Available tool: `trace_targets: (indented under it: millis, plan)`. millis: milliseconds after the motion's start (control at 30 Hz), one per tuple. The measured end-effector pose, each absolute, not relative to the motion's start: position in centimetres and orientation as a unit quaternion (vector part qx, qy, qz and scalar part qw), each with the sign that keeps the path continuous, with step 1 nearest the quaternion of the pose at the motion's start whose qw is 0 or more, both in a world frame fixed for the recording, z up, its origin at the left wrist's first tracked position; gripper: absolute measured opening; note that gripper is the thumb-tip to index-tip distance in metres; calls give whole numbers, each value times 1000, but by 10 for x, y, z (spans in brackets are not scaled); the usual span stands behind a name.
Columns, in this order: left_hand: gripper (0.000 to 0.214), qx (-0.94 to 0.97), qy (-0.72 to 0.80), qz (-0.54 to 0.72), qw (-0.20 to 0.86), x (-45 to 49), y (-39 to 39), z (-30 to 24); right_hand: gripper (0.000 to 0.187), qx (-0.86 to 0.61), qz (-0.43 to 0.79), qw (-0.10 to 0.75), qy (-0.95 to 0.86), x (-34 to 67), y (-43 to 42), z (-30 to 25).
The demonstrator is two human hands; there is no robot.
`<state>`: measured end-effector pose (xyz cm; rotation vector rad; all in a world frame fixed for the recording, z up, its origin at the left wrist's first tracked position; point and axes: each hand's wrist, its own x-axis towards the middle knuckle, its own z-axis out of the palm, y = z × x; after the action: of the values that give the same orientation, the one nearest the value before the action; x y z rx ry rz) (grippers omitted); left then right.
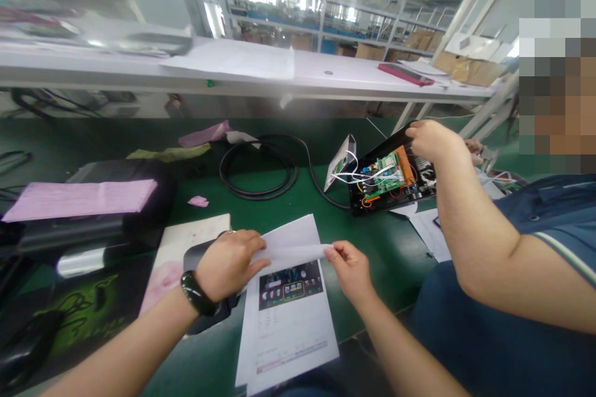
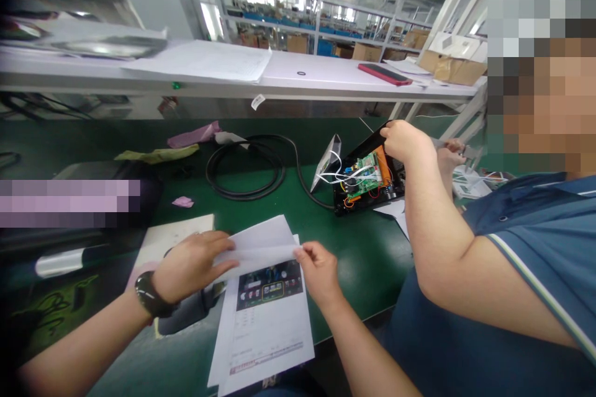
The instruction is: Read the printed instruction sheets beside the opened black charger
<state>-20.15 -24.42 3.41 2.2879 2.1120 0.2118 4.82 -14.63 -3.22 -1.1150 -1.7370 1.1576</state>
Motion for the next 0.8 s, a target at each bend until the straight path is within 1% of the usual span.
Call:
trace_targets:
  millis: [33, 100, 133, 167, 267, 300, 367, 433, 500, 567, 633, 667, 733, 767, 800]
  plan:
    - [24, 732, 678, 67, 16, -201, -243, 32, 31, -434, 445, 382, -684, 51, -149, -35]
    - [21, 724, 684, 76, 36, -203, -241, 28, 37, -449, 408, 384, -696, 61, -159, -46]
    - [21, 719, 688, 88, 44, -204, -241, 27, 40, -455, 379, 363, -719, 68, -166, -51]
    - [19, 713, 692, 101, 49, -206, -241, 27, 40, -452, 348, 324, -754, 75, -174, -54]
    - [18, 691, 709, 130, 52, -210, -242, 30, 30, -387, 289, 186, -856, 92, -191, -47]
    - [17, 685, 714, 133, 52, -211, -242, 32, 28, -363, 285, 161, -872, 95, -191, -39]
    - [16, 675, 723, 137, 51, -211, -241, 35, 27, -345, 283, 156, -881, 98, -178, -13]
    - [16, 670, 727, 141, 46, -211, -239, 36, 25, -338, 274, 158, -887, 99, -142, 23]
    - [16, 668, 729, 143, 43, -211, -237, 36, 18, -337, 259, 167, -890, 103, -83, 69]
    - [16, 667, 730, 140, 43, -211, -237, 36, 25, -344, 228, 187, -891, 111, -10, 117]
    - [15, 667, 731, 136, 47, -212, -238, 35, 27, -326, 111, 133, -929, 122, 59, 158]
    - [15, 666, 732, 134, 48, -212, -238, 35, 31, -337, 32, 144, -930, 127, 86, 172]
    - [15, 666, 732, 137, 50, -212, -240, 35, 30, -359, -21, 126, -924, 136, 118, 185]
    - [17, 665, 731, 143, 47, -212, -241, 35, 30, -384, -4, 143, -912, 140, 124, 186]
    - [20, 664, 731, 150, 42, -212, -241, 35, 29, -419, 37, 175, -890, 142, 125, 185]
